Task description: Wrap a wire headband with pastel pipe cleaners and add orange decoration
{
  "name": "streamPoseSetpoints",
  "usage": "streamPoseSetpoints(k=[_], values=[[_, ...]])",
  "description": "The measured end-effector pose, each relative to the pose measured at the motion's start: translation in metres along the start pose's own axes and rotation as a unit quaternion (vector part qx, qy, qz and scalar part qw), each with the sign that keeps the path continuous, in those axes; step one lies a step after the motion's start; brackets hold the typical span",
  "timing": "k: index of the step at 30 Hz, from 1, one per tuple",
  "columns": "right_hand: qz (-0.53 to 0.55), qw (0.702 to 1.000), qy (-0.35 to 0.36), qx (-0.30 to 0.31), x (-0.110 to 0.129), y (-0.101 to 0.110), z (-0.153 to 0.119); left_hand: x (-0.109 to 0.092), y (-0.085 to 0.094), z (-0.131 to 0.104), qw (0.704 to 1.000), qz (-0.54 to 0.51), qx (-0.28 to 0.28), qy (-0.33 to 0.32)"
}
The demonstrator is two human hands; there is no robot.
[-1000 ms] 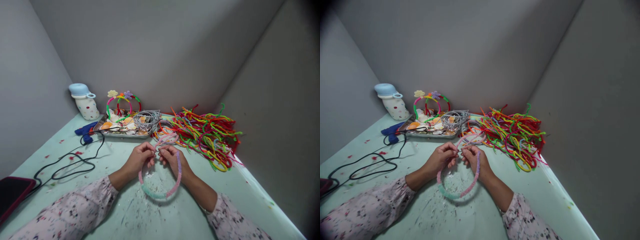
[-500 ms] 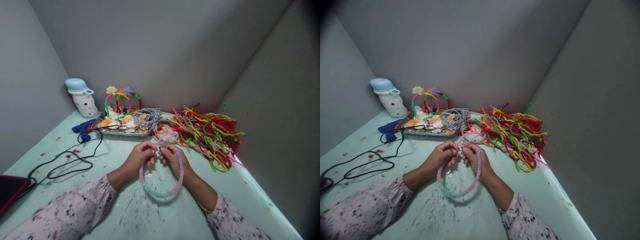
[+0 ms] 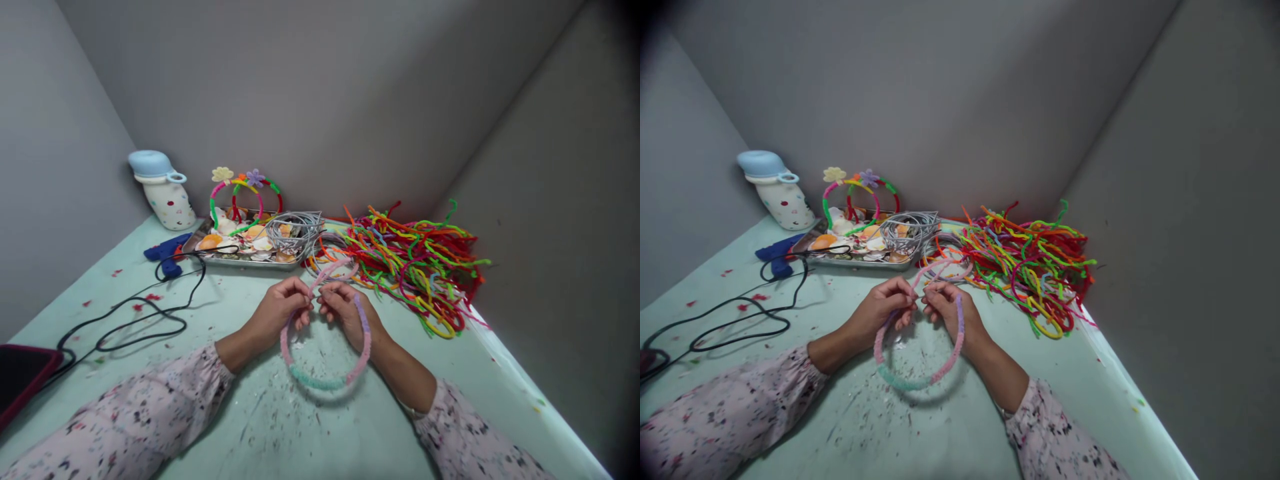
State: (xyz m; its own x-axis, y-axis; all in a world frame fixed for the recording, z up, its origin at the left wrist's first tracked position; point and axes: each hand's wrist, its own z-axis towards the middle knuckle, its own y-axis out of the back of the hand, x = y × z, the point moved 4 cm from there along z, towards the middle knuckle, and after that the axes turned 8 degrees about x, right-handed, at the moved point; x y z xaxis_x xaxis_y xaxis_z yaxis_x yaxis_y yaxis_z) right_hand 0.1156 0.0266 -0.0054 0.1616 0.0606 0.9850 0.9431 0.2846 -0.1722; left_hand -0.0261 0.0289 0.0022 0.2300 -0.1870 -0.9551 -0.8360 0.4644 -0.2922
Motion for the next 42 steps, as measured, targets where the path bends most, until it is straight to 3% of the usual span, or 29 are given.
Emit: streamPoseSetpoints(k=[18, 26, 42], values=[[0.047, 0.998, 0.008, 0.044, -0.0009, -0.0020, -0.0015, -0.0088, -0.0059, -0.0083, 0.996, 0.080, 0.018, -0.020], [0.002, 1.000, 0.001, 0.026, -0.0010, -0.0010, -0.0015, -0.0080, -0.0025, -0.0057, 0.999, 0.031, 0.032, -0.028], [0.010, 1.000, -0.012, 0.020, 0.0004, -0.0036, -0.0028, -0.0070, 0.0041, 0.0010, 0.998, -0.048, 0.029, 0.009]])
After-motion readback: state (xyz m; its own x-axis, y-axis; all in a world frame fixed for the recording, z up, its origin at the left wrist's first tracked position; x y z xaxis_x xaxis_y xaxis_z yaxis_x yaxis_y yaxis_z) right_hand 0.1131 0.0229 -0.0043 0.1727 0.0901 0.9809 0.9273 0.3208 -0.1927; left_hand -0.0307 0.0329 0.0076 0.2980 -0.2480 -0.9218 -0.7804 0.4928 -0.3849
